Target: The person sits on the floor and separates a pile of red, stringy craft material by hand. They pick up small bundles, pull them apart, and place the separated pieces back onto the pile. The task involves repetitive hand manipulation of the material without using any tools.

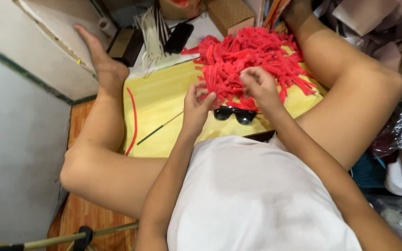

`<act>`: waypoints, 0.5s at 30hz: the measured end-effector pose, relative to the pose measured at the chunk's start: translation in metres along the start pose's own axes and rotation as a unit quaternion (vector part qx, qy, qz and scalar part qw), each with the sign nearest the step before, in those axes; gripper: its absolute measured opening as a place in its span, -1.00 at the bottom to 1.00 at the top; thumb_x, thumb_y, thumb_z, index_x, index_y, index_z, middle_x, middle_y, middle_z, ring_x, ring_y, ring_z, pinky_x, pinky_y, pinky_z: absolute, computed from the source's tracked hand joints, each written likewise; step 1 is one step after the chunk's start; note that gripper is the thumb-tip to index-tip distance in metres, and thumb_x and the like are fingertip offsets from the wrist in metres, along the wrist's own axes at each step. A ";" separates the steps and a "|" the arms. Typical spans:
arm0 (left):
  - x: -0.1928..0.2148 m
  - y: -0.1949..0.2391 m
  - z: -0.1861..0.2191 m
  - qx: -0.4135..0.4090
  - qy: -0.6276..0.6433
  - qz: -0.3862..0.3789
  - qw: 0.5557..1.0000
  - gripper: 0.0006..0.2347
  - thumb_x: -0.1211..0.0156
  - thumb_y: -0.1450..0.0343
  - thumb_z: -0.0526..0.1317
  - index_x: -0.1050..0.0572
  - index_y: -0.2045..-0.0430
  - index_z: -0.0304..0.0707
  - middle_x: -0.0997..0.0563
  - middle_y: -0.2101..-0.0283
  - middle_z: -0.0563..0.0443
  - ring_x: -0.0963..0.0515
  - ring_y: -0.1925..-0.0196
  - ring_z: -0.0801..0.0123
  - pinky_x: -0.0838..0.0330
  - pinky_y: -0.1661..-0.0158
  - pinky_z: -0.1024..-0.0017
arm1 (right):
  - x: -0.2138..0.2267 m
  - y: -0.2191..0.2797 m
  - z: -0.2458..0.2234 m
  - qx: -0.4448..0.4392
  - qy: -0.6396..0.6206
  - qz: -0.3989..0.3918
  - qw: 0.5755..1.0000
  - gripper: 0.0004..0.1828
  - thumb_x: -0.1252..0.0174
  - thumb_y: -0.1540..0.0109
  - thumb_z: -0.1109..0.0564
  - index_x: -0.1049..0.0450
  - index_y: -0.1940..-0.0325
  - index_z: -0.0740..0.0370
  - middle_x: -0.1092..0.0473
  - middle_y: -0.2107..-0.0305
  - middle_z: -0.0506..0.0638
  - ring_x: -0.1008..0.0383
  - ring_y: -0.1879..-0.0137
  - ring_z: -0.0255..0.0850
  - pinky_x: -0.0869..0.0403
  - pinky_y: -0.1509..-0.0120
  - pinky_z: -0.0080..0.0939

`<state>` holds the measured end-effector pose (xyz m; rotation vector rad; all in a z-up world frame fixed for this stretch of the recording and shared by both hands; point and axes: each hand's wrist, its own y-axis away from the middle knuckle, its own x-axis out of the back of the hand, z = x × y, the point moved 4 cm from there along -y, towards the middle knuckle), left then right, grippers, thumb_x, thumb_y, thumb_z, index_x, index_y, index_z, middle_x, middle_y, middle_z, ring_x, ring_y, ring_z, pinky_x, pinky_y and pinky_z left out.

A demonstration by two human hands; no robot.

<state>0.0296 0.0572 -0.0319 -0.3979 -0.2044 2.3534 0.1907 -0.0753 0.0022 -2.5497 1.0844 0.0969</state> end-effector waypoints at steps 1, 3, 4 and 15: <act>-0.006 0.006 0.011 0.008 0.022 -0.030 0.999 -0.62 -0.28 -0.42 -0.38 -0.31 -0.11 -0.33 -0.56 0.25 -0.11 -0.67 0.33 0.28 -0.70 0.41 0.41 | -0.013 0.007 0.014 -0.020 -0.021 -0.073 0.997 -0.72 -0.22 -0.35 0.05 -0.43 -0.02 0.29 -0.34 0.51 -0.02 -0.47 0.42 -0.33 -0.53 0.37 -0.36; -0.017 0.004 0.019 0.009 0.043 -0.066 0.997 -0.61 -0.21 -0.44 -0.41 -0.26 -0.15 -0.36 -0.54 0.21 -0.22 -0.69 0.36 0.13 -0.70 0.48 0.36 | -0.030 0.009 0.021 -0.030 -0.042 -0.144 0.988 -0.61 -0.27 -0.33 0.03 -0.44 -0.12 0.34 -0.41 0.47 0.07 -0.53 0.42 -0.26 -0.58 0.41 -0.28; -0.022 0.006 0.012 0.004 0.026 -0.081 0.996 -0.58 -0.25 -0.41 -0.43 -0.28 -0.16 -0.36 -0.54 0.18 -0.22 -0.69 0.33 0.16 -0.71 0.45 0.37 | -0.034 0.012 0.016 -0.013 -0.024 -0.129 0.991 -0.74 -0.29 -0.32 0.09 -0.48 0.04 0.34 -0.42 0.55 0.07 -0.53 0.49 -0.26 -0.55 0.46 -0.31; -0.016 0.001 0.024 -0.023 -0.028 -0.048 0.998 -0.77 -0.31 -0.40 -0.41 -0.54 0.08 -0.42 -0.65 0.19 -0.20 -0.70 0.21 0.38 -0.71 0.21 0.48 | -0.027 0.012 -0.004 -0.038 -0.080 -0.076 0.993 -0.83 -0.25 -0.35 0.16 -0.48 0.13 0.35 -0.42 0.52 0.04 -0.55 0.43 -0.26 -0.58 0.42 -0.35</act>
